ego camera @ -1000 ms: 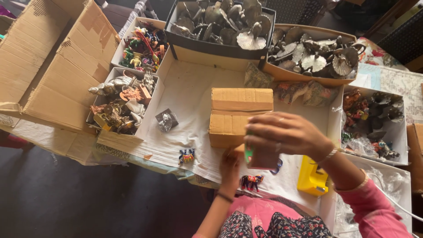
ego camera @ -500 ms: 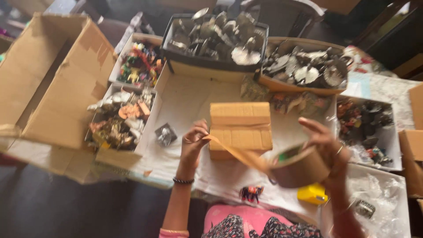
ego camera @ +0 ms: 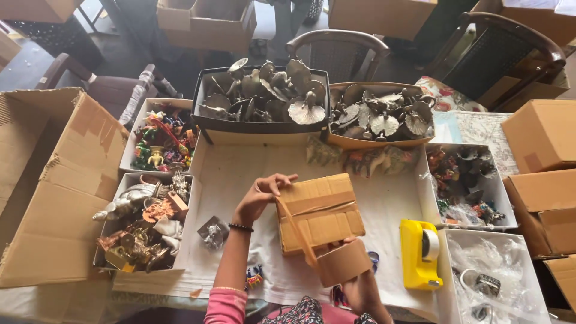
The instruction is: The person tapes a small cardboard box using a roll of brown packing tape and scissors. They apply tape to the seams, cut the tape with scissors, and smooth it down. The person then places the sealed box into a larger cardboard box.
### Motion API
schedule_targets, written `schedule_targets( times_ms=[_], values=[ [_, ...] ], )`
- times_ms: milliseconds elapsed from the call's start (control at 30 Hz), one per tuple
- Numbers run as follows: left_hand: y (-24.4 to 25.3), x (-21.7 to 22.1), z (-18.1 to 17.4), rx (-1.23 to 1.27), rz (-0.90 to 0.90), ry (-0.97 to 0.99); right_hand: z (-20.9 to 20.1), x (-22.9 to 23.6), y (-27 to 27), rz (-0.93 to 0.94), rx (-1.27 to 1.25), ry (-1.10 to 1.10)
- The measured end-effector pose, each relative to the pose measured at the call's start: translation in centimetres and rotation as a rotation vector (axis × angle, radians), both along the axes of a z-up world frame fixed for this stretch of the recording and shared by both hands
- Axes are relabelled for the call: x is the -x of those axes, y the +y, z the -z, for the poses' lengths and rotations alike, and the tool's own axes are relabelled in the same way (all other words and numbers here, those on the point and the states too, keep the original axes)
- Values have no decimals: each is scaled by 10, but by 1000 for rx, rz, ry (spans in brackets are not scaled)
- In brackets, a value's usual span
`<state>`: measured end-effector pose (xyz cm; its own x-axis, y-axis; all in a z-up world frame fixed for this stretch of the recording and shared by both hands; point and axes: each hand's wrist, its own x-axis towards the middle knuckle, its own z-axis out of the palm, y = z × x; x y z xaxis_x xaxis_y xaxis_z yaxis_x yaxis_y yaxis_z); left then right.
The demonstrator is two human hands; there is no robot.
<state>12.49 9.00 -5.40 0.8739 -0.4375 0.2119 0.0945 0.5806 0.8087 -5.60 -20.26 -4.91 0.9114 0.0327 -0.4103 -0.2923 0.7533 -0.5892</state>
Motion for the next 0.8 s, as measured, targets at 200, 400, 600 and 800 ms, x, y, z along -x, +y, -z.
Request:
schedule_targets(
  times_ms=[200, 400, 600, 800],
  values=[
    [9, 85, 20, 213, 61, 35, 9, -83, -55, -231, 213, -336],
    [-31, 177, 43, 366, -463, 528, -124, -183, -9, -282, 138, -640],
    [-14, 180, -14, 231, -389, 482, -150, -183, -22, -167, 940, -1024],
    [-36, 172, -33, 246, -516, 514, -159, -168, -28, -109, 858, -1014]
  ],
)
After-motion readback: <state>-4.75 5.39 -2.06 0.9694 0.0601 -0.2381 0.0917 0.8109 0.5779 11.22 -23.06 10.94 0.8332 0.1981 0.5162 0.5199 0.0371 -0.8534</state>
